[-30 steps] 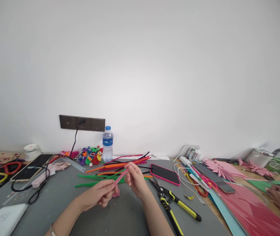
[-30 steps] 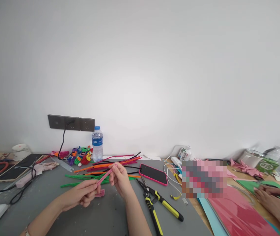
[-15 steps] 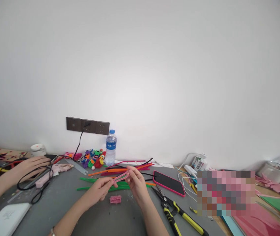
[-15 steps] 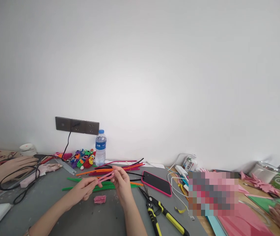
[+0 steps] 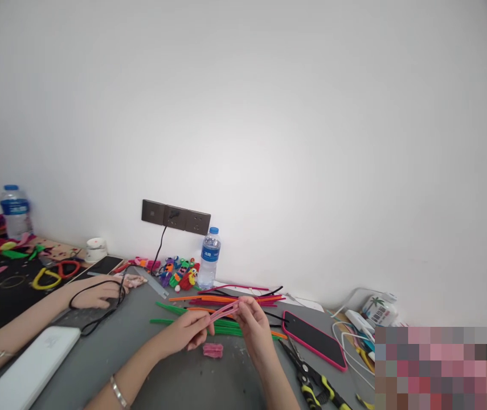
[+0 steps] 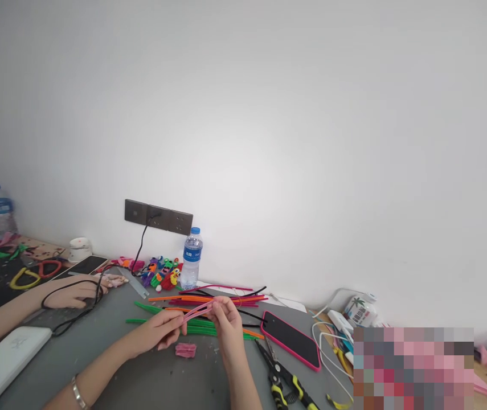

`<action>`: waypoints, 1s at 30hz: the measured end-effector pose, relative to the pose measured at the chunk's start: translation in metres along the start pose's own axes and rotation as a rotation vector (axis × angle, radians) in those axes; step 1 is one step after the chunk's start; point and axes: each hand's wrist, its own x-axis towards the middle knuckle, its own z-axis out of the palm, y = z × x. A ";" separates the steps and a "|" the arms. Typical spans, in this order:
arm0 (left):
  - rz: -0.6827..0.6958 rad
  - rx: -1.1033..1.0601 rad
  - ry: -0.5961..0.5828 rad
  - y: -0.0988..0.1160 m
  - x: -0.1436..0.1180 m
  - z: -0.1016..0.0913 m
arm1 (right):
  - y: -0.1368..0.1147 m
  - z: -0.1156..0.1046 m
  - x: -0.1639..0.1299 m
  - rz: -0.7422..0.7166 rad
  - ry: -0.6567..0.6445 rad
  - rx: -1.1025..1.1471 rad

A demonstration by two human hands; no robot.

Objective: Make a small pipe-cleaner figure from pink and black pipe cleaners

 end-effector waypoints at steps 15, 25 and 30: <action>-0.268 -0.360 -0.235 0.014 -0.010 0.001 | -0.008 0.006 -0.004 -0.178 0.016 -0.215; -0.138 -0.176 -0.057 0.011 -0.008 -0.007 | -0.054 -0.003 -0.015 -0.244 -0.001 -0.864; -0.011 -0.068 0.080 0.002 0.001 -0.012 | -0.094 -0.063 -0.056 0.206 0.155 -1.621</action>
